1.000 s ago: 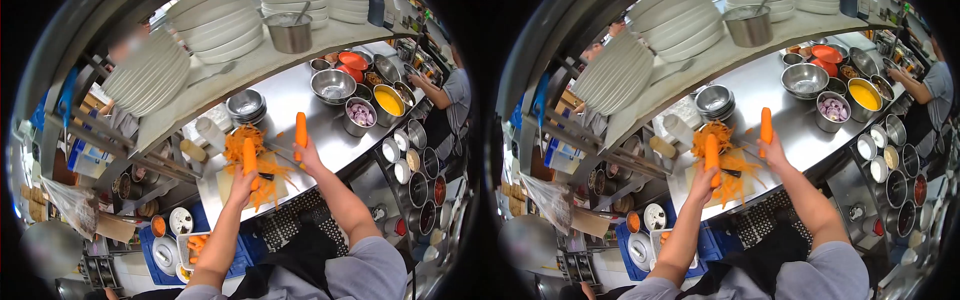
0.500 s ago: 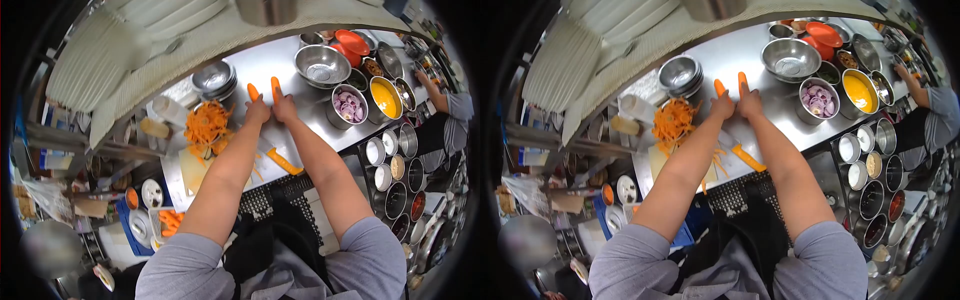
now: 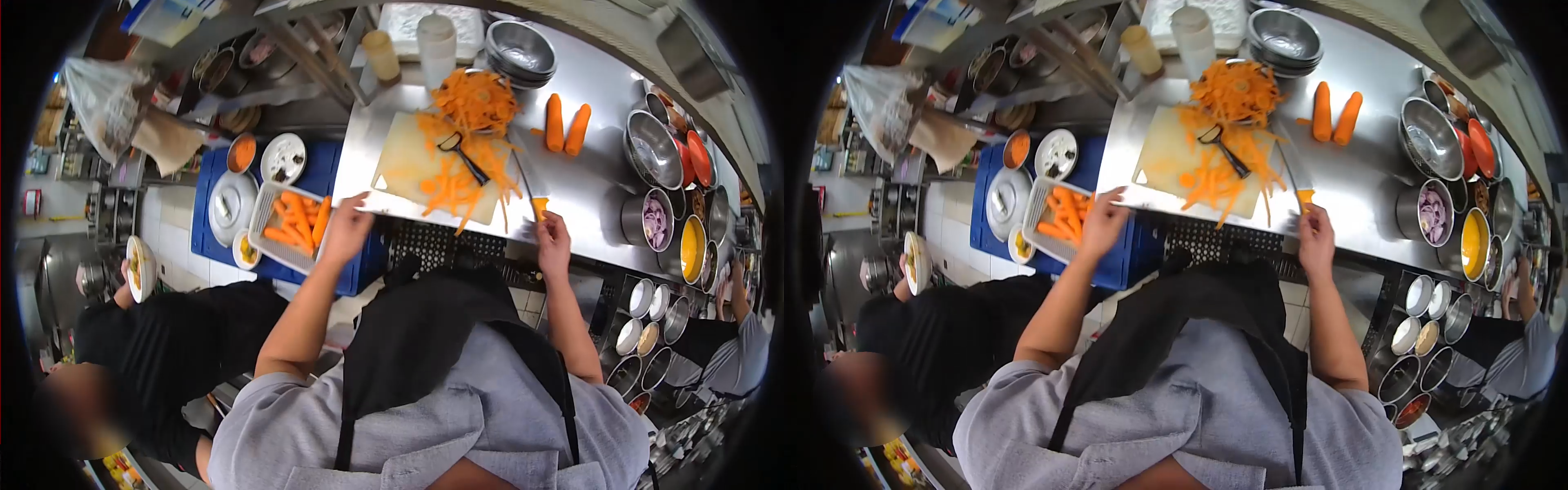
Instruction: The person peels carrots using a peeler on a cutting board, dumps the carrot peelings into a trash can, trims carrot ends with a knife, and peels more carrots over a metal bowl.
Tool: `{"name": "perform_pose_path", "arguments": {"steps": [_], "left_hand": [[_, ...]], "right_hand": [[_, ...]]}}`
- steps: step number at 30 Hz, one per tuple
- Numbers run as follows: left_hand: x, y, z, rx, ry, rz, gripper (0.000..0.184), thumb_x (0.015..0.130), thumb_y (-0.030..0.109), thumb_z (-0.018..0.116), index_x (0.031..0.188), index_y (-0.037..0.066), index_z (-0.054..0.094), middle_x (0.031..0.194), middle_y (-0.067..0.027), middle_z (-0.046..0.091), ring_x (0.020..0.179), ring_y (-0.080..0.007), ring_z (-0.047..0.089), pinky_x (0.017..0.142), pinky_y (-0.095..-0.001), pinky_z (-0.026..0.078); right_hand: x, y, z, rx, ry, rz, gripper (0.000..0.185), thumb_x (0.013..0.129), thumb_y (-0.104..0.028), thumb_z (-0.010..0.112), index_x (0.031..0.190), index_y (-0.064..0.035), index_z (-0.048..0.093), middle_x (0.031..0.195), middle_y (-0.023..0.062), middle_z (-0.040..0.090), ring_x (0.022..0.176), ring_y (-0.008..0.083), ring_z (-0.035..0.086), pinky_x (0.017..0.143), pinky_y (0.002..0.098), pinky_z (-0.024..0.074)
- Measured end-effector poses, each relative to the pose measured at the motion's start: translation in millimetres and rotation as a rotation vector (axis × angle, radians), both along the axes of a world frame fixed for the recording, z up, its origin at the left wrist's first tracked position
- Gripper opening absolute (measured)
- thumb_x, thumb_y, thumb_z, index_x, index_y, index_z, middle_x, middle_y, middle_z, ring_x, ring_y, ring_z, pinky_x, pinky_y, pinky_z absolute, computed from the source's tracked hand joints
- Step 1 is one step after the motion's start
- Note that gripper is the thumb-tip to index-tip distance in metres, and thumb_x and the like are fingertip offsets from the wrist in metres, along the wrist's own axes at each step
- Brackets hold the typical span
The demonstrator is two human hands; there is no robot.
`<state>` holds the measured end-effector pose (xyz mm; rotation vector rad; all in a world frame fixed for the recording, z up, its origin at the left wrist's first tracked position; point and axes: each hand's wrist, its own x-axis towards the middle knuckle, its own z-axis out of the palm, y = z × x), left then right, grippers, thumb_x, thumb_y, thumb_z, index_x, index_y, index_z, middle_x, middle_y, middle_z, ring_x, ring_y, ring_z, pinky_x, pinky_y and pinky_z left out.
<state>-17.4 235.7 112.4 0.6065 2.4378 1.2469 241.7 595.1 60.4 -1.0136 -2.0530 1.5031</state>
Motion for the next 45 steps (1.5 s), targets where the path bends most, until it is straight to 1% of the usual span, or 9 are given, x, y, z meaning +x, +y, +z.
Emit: {"name": "perform_pose_path", "arguments": {"steps": [2,5,8,12,19,28,38,41,45], "left_hand": [[-17.4,-68.3,-27.2,-0.087,0.151,0.116,0.041,0.089,0.008,0.064,0.13,0.006,0.06,0.113,-0.0145,0.063,0.086,-0.0196,0.065,0.076,-0.0326,0.054],[-22.2,-84.2,-15.6,-0.24,0.058,0.133,0.041,0.086,0.009,0.066,0.126,0.005,0.061,0.113,-0.0165,0.062,0.091,-0.0248,0.065,0.08,-0.0362,0.054],[-7.7,-27.3,-10.8,-0.125,0.209,-0.086,0.042,0.082,0.01,0.069,0.124,0.004,0.062,0.113,-0.019,0.061,0.099,-0.0322,0.063,0.088,-0.0397,0.052],[4.8,39.5,-17.8,-0.075,0.122,-0.177,0.052,0.08,0.012,0.071,0.13,0.006,0.057,0.126,-0.0201,0.053,0.114,-0.0375,0.056,0.098,-0.042,0.048],[9.4,90.8,-33.5,-0.182,0.152,-0.294,0.07,0.079,0.016,0.074,0.142,0.007,0.046,0.134,-0.0213,0.047,0.125,-0.0391,0.048,0.107,-0.0426,0.042],[14.5,97.1,-46.1,-0.255,0.265,-0.287,0.067,0.076,0.017,0.077,0.138,0.012,0.051,0.13,-0.0146,0.047,0.121,-0.035,0.048,0.103,-0.0424,0.046],[13.9,92.3,-48.0,-0.215,0.293,-0.276,0.06,0.076,0.015,0.076,0.133,0.014,0.055,0.128,-0.0121,0.049,0.118,-0.0332,0.05,0.101,-0.0426,0.047],[13.1,91.9,-52.4,-0.205,0.295,-0.268,0.059,0.076,0.013,0.075,0.132,0.013,0.056,0.127,-0.0129,0.049,0.118,-0.034,0.051,0.102,-0.042,0.046],[13.9,89.0,-56.6,-0.186,0.31,-0.269,0.062,0.076,0.014,0.075,0.135,0.013,0.054,0.129,-0.0136,0.05,0.117,-0.0352,0.051,0.103,-0.042,0.045]], "right_hand": [[-22.3,-37.0,15.0,0.093,0.001,0.098,0.02,0.094,-0.008,0.06,0.113,-0.0046,0.064,0.089,0.0069,0.062,0.083,0.0179,0.061,0.077,0.031,0.0503],[-61.5,-46.0,30.6,0.378,-0.054,0.24,0.018,0.09,-0.005,0.061,0.107,-0.0036,0.066,0.089,0.0135,0.061,0.081,0.0259,0.061,0.074,0.0361,0.05],[-108.8,-49.3,53.8,0.401,-0.074,0.288,0.018,0.088,-0.005,0.061,0.105,-0.0036,0.066,0.093,0.0155,0.061,0.083,0.0306,0.061,0.075,0.0403,0.05],[-124.5,-57.5,59.6,0.434,-0.171,0.404,0.019,0.087,-0.005,0.061,0.106,-0.0038,0.066,0.1,0.0169,0.06,0.085,0.0336,0.062,0.077,0.0426,0.05],[-83.2,-89.4,32.3,0.328,-0.235,0.395,0.021,0.086,-0.005,0.063,0.106,-0.0028,0.066,0.097,0.0156,0.058,0.081,0.0304,0.062,0.076,0.0397,0.0507],[-34.8,-105.0,8.7,0.237,-0.267,0.386,0.017,0.086,-0.003,0.063,0.103,-0.0021,0.066,0.092,0.0136,0.056,0.075,0.0269,0.058,0.073,0.0366,0.0499],[3.3,-102.4,-23.1,0.227,-0.314,0.395,0.017,0.085,-0.003,0.065,0.102,-0.0027,0.066,0.09,0.0141,0.057,0.08,0.0287,0.061,0.076,0.0376,0.0512],[21.2,-98.9,-44.3,0.198,-0.394,0.402,0.019,0.084,-0.006,0.065,0.102,-0.0023,0.066,0.094,0.0151,0.058,0.087,0.0305,0.063,0.08,0.0374,0.0516],[63.9,-86.7,-92.1,0.234,-0.556,0.432,0.02,0.082,-0.006,0.067,0.102,-0.0011,0.065,0.087,0.0127,0.064,0.079,0.0245,0.065,0.074,0.0331,0.052]]}}
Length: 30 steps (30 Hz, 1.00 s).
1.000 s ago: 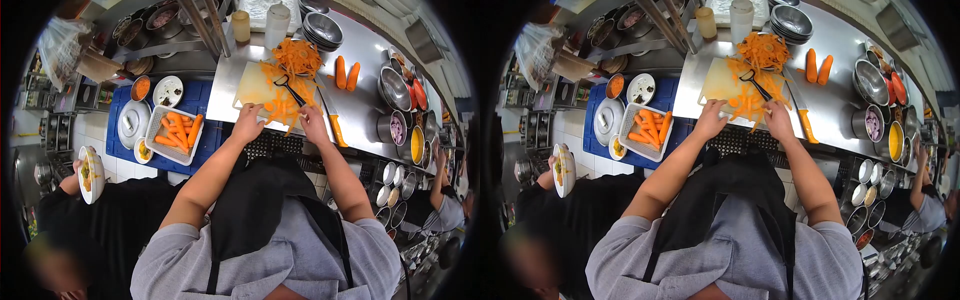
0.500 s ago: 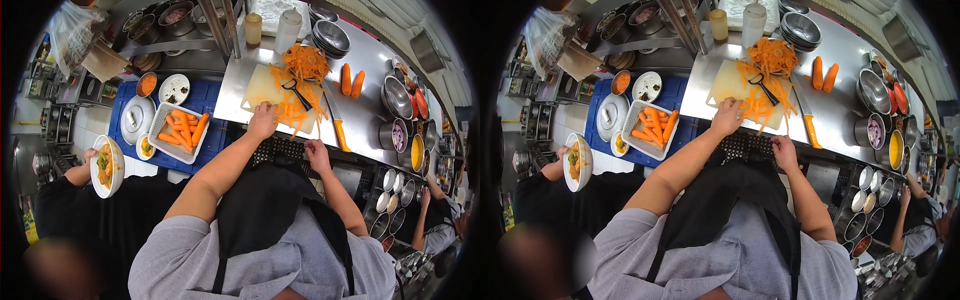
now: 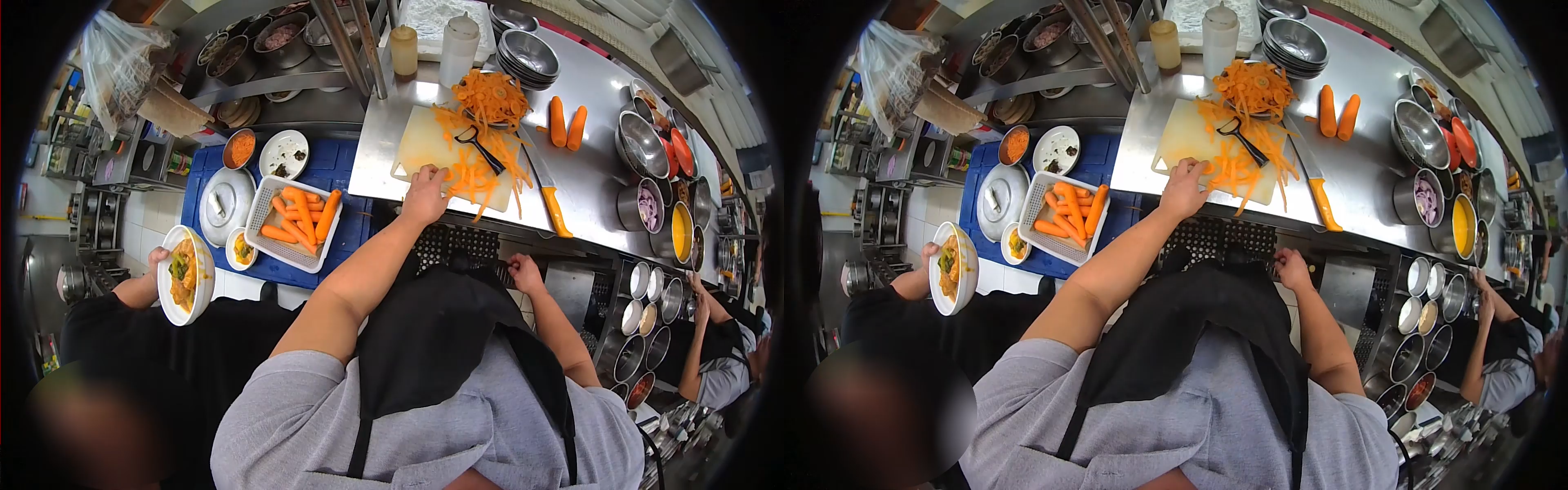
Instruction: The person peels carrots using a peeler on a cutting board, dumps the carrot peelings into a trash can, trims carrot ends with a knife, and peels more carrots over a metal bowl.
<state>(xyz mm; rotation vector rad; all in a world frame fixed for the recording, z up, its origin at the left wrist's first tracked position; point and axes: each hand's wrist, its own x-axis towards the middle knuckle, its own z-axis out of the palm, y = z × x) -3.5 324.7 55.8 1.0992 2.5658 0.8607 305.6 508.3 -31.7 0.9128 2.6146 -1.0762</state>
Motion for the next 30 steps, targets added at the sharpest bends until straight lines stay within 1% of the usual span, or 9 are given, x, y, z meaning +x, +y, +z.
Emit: {"name": "perform_pose_path", "arguments": {"steps": [5,8,11,14,17,20,26,29,30], "left_hand": [[2.7,-4.5,-2.3,0.037,-0.003,-0.001,0.066,0.076,0.013,0.075,0.138,0.01,0.051,0.133,-0.0138,0.049,0.118,-0.0359,0.05,0.104,-0.0424,0.045],[4.4,-7.4,0.8,0.039,-0.011,-0.01,0.067,0.076,0.012,0.074,0.139,0.009,0.05,0.136,-0.0142,0.048,0.12,-0.0359,0.05,0.105,-0.0421,0.044],[6.1,-9.7,2.8,0.027,-0.036,-0.019,0.069,0.077,0.009,0.073,0.141,0.008,0.047,0.139,-0.0134,0.045,0.123,-0.0354,0.047,0.107,-0.0409,0.042],[6.4,-11.0,2.3,0.02,-0.056,-0.021,0.071,0.077,0.008,0.072,0.142,0.008,0.046,0.142,-0.0131,0.044,0.126,-0.0355,0.045,0.109,-0.0405,0.041],[7.2,-12.2,1.3,0.03,-0.044,-0.022,0.069,0.077,0.01,0.073,0.141,0.006,0.047,0.144,-0.016,0.045,0.127,-0.0369,0.046,0.109,-0.0419,0.041],[7.3,-11.9,-5.2,0.036,-0.023,-0.02,0.07,0.077,0.01,0.072,0.142,0.006,0.046,0.144,-0.0162,0.045,0.128,-0.0367,0.045,0.11,-0.0416,0.04],[10.8,-12.1,-0.8,0.049,-0.055,-0.003,0.071,0.077,0.01,0.071,0.142,0.004,0.044,0.146,-0.0171,0.044,0.129,-0.037,0.044,0.111,-0.0419,0.039],[12.0,-11.4,0.8,0.033,-0.052,0.002,0.072,0.076,0.009,0.071,0.143,0.003,0.043,0.146,-0.0176,0.044,0.13,-0.0374,0.044,0.112,-0.0421,0.038],[12.2,-11.3,-0.2,0.033,-0.051,0.003,0.072,0.076,0.009,0.071,0.143,0.003,0.043,0.146,-0.0178,0.044,0.13,-0.0375,0.044,0.112,-0.0421,0.038]], "right_hand": [[78.6,23.5,-73.9,-0.169,-0.123,-0.063,0.018,0.081,-0.008,0.067,0.098,-0.0009,0.065,0.074,0.0085,0.067,0.065,0.0203,0.063,0.062,0.0332,0.0503],[111.4,29.9,-103.2,-0.256,-0.283,-0.223,0.024,0.078,-0.015,0.07,0.097,-0.0008,0.068,0.081,0.0165,0.071,0.074,0.0281,0.07,0.07,0.0391,0.0546],[106.5,16.2,-68.3,-0.352,-0.328,-0.325,0.023,0.079,-0.015,0.07,0.098,-0.0018,0.067,0.076,0.0142,0.069,0.064,0.0233,0.067,0.063,0.0371,0.0533],[93.1,5.5,-60.3,-0.392,-0.309,-0.316,0.017,0.083,-0.008,0.066,0.1,-0.0032,0.064,0.071,0.0044,0.062,0.057,0.0146,0.057,0.048,0.0314,0.0455],[76.7,-3.0,-62.0,-0.44,-0.265,-0.3,0.018,0.084,-0.008,0.065,0.101,-0.0032,0.064,0.071,0.0035,0.061,0.056,0.0145,0.057,0.047,0.0312,0.0453],[54.9,-9.2,-49.5,-0.458,-0.239,-0.264,0.018,0.081,-0.01,0.068,0.098,-0.0024,0.065,0.069,0.0052,0.063,0.057,0.0164,0.06,0.056,0.0329,0.0479],[36.2,-1.7,-51.9,-0.489,-0.223,-0.238,0.015,0.082,-0.009,0.069,0.096,-0.003,0.065,0.069,0.0051,0.064,0.058,0.0147,0.059,0.056,0.0318,0.0471],[37.6,10.5,-64.4,-0.477,-0.248,-0.164,0.022,0.083,-0.004,0.062,0.105,-0.0027,0.062,0.069,0.0011,0.057,0.057,0.0126,0.054,0.045,0.0293,0.0422],[36.0,11.7,-61.4,-0.479,-0.261,-0.166,0.022,0.083,-0.004,0.062,0.105,-0.0024,0.062,0.069,0.0013,0.057,0.057,0.0126,0.054,0.044,0.0294,0.0423]]}}
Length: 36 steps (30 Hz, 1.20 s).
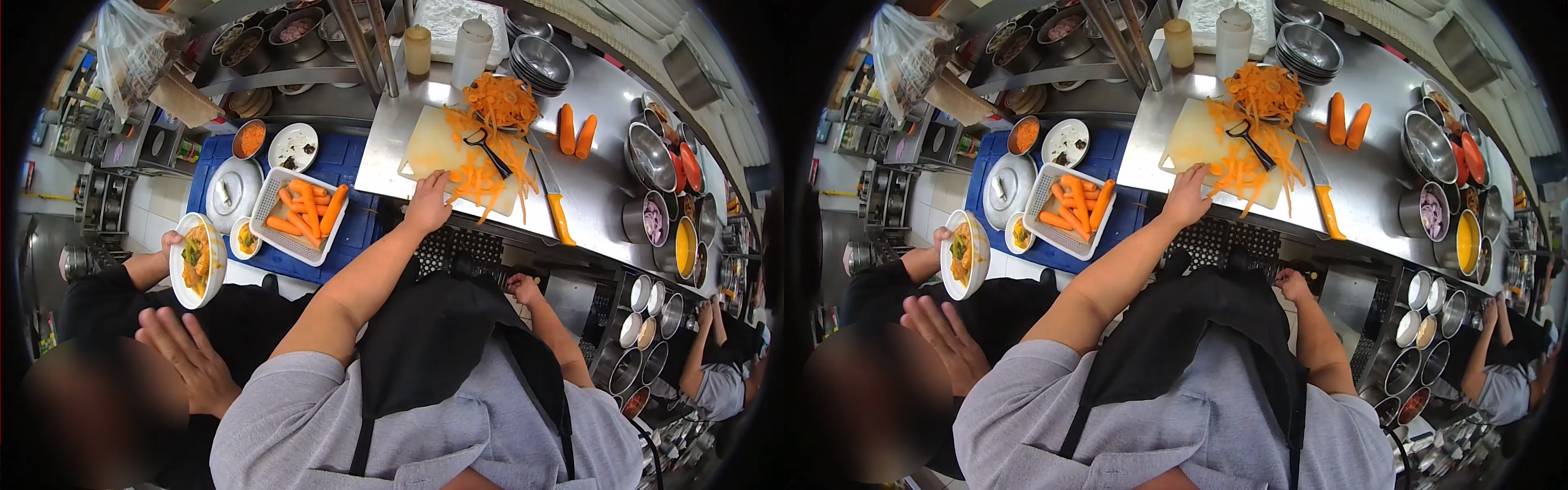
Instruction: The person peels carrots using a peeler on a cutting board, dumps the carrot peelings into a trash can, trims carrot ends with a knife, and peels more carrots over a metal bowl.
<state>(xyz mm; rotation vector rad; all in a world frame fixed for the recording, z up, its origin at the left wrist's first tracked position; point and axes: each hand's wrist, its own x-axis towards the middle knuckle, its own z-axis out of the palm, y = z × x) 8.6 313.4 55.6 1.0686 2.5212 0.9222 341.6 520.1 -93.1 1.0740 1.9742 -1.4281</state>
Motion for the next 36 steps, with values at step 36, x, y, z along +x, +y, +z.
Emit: {"name": "perform_pose_path", "arguments": {"steps": [36], "left_hand": [[-5.9,4.3,-0.7,-0.005,-0.043,0.029,0.076,0.076,0.01,0.073,0.144,0.003,0.04,0.144,-0.0203,0.046,0.131,-0.0396,0.044,0.112,-0.0431,0.037]], "right_hand": [[-37.2,8.8,3.6,-0.045,0.015,0.096,0.018,0.084,-0.002,0.062,0.102,-0.0018,0.062,0.076,0.0039,0.064,0.061,0.0116,0.057,0.049,0.0278,0.047]]}}
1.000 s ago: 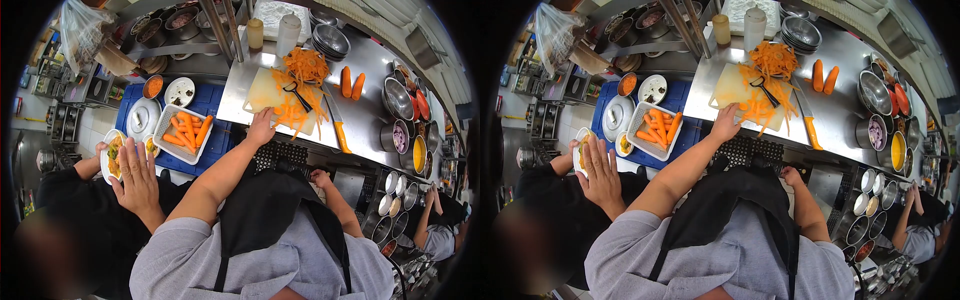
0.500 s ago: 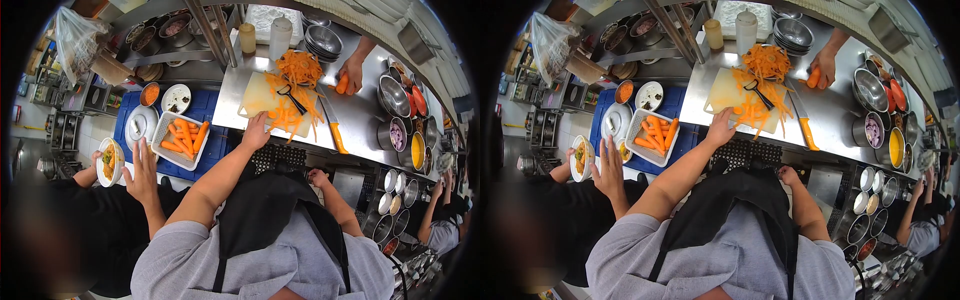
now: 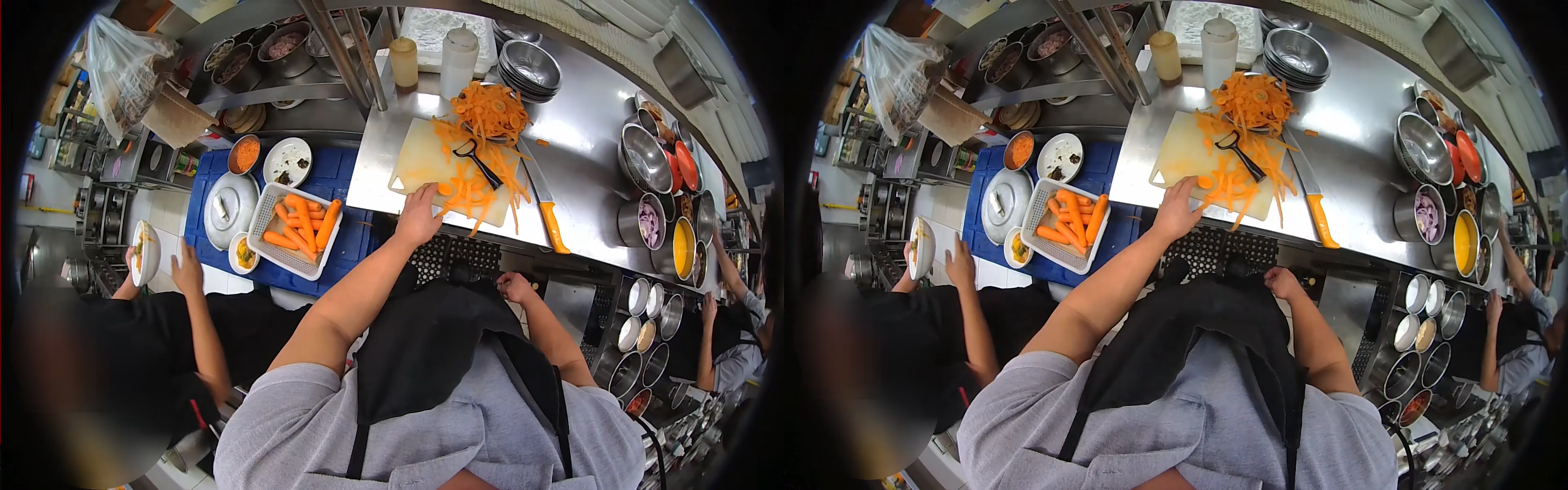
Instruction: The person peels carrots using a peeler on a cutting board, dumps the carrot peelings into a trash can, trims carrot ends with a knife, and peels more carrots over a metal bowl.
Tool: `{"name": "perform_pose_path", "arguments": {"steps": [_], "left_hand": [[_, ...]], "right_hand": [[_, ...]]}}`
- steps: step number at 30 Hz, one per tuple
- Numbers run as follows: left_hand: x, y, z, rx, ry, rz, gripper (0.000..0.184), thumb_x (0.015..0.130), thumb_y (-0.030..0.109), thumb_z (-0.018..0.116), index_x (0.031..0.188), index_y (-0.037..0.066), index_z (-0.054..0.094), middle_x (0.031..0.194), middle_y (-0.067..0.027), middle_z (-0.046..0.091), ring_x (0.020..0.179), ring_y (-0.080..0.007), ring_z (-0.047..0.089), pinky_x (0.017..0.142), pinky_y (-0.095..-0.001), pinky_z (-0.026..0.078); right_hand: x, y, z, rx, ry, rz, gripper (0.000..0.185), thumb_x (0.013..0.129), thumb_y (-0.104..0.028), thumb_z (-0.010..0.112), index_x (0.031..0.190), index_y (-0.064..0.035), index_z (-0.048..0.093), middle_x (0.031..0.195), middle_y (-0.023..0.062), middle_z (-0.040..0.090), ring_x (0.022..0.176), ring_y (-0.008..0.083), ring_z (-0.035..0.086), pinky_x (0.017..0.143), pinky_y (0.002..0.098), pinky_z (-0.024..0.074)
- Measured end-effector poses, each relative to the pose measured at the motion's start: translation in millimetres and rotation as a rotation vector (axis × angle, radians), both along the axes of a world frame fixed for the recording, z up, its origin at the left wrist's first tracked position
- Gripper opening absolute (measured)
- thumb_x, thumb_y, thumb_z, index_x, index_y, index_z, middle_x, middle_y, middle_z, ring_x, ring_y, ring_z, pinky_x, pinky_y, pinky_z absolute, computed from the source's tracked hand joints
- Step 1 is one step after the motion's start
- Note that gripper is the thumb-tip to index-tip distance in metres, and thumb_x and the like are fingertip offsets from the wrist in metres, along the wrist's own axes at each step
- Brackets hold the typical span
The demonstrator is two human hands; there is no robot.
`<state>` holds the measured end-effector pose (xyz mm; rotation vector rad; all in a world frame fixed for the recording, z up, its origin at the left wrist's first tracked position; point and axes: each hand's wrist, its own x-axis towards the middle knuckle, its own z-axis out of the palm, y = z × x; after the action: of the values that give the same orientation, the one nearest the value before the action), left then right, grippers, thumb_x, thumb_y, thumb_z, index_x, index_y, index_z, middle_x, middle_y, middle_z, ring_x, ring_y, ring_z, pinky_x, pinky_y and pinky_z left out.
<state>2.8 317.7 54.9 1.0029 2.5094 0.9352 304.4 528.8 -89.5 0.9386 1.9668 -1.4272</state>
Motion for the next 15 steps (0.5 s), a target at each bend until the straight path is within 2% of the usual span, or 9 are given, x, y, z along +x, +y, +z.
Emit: {"name": "perform_pose_path", "arguments": {"steps": [2,4,6,7,8,9,10,13,15], "left_hand": [[-0.6,5.4,8.2,-0.032,-0.034,0.021,0.077,0.075,0.012,0.074,0.144,0.003,0.041,0.141,-0.0224,0.047,0.13,-0.0404,0.045,0.111,-0.0432,0.039],[3.0,15.2,22.8,-0.108,-0.04,0.045,0.079,0.075,0.013,0.075,0.145,0.003,0.04,0.136,-0.0251,0.049,0.129,-0.0412,0.046,0.109,-0.0431,0.041],[5.7,27.9,35.9,-0.16,-0.048,0.06,0.077,0.075,0.014,0.076,0.143,0.002,0.042,0.131,-0.0269,0.05,0.126,-0.042,0.048,0.107,-0.0434,0.043],[8.4,36.0,40.6,-0.174,-0.056,0.061,0.074,0.076,0.014,0.076,0.141,0.002,0.044,0.128,-0.0273,0.051,0.124,-0.0424,0.05,0.105,-0.0438,0.045],[9.8,45.0,42.5,-0.185,-0.063,0.06,0.071,0.076,0.014,0.076,0.139,0.002,0.046,0.125,-0.0278,0.052,0.122,-0.0427,0.051,0.103,-0.0441,0.046],[8.7,54.9,34.4,-0.165,-0.031,0.041,0.065,0.077,0.014,0.075,0.135,0.002,0.049,0.122,-0.0269,0.053,0.118,-0.0424,0.054,0.1,-0.0446,0.047],[7.0,64.0,19.1,-0.146,0.0,0.023,0.059,0.077,0.014,0.074,0.131,0.003,0.052,0.12,-0.0259,0.054,0.114,-0.042,0.056,0.098,-0.0451,0.049],[4.4,76.9,2.4,-0.051,0.023,0.032,0.036,0.082,0.012,0.067,0.116,0.003,0.059,0.113,-0.024,0.056,0.106,-0.0419,0.059,0.092,-0.0461,0.051],[-1.4,78.9,0.2,-0.007,0.024,0.056,0.027,0.084,0.011,0.063,0.111,0.003,0.061,0.11,-0.0231,0.057,0.103,-0.0413,0.06,0.09,-0.0461,0.051]], "right_hand": [[-27.1,-6.3,42.2,-0.165,-0.011,-0.058,0.014,0.087,-0.002,0.062,0.101,-0.0022,0.063,0.08,0.0034,0.065,0.063,0.0107,0.059,0.052,0.0265,0.0482],[-61.7,-8.9,94.4,-0.235,0.121,-0.029,0.009,0.093,-0.007,0.061,0.1,-0.003,0.064,0.083,0.0021,0.066,0.063,0.0096,0.059,0.055,0.0251,0.049],[-102.9,-4.4,143.8,-0.178,0.293,-0.013,0.011,0.094,-0.012,0.06,0.1,-0.0039,0.065,0.083,0.0017,0.066,0.065,0.0108,0.06,0.056,0.0259,0.0495],[-123.3,-0.9,164.4,-0.036,0.374,-0.015,0.015,0.095,-0.016,0.06,0.1,-0.0037,0.065,0.083,0.0039,0.066,0.064,0.0103,0.06,0.055,0.027,0.0487],[-146.8,2.9,192.0,0.117,0.354,-0.019,0.018,0.094,-0.019,0.062,0.102,-0.003,0.066,0.084,0.0089,0.067,0.066,0.0154,0.062,0.061,0.0315,0.0508],[-166.6,7.2,194.7,0.524,0.63,0.072,0.021,0.092,-0.018,0.063,0.105,-0.0026,0.067,0.087,0.0153,0.067,0.074,0.0233,0.064,0.069,0.0368,0.0519],[-186.6,15.9,183.3,0.585,0.75,0.015,0.029,0.088,-0.013,0.064,0.115,-0.0043,0.065,0.092,0.0141,0.064,0.085,0.0298,0.062,0.078,0.0364,0.0517],[-223.2,17.7,176.3,0.958,0.633,0.212,0.036,0.085,-0.008,0.063,0.121,-0.0058,0.062,0.105,0.0167,0.061,0.1,0.0349,0.06,0.086,0.0431,0.0504],[-228.2,19.7,162.3,0.947,0.566,0.233,0.041,0.084,-0.006,0.061,0.125,-0.0067,0.059,0.111,0.0182,0.058,0.108,0.0376,0.056,0.09,0.0459,0.0481]]}}
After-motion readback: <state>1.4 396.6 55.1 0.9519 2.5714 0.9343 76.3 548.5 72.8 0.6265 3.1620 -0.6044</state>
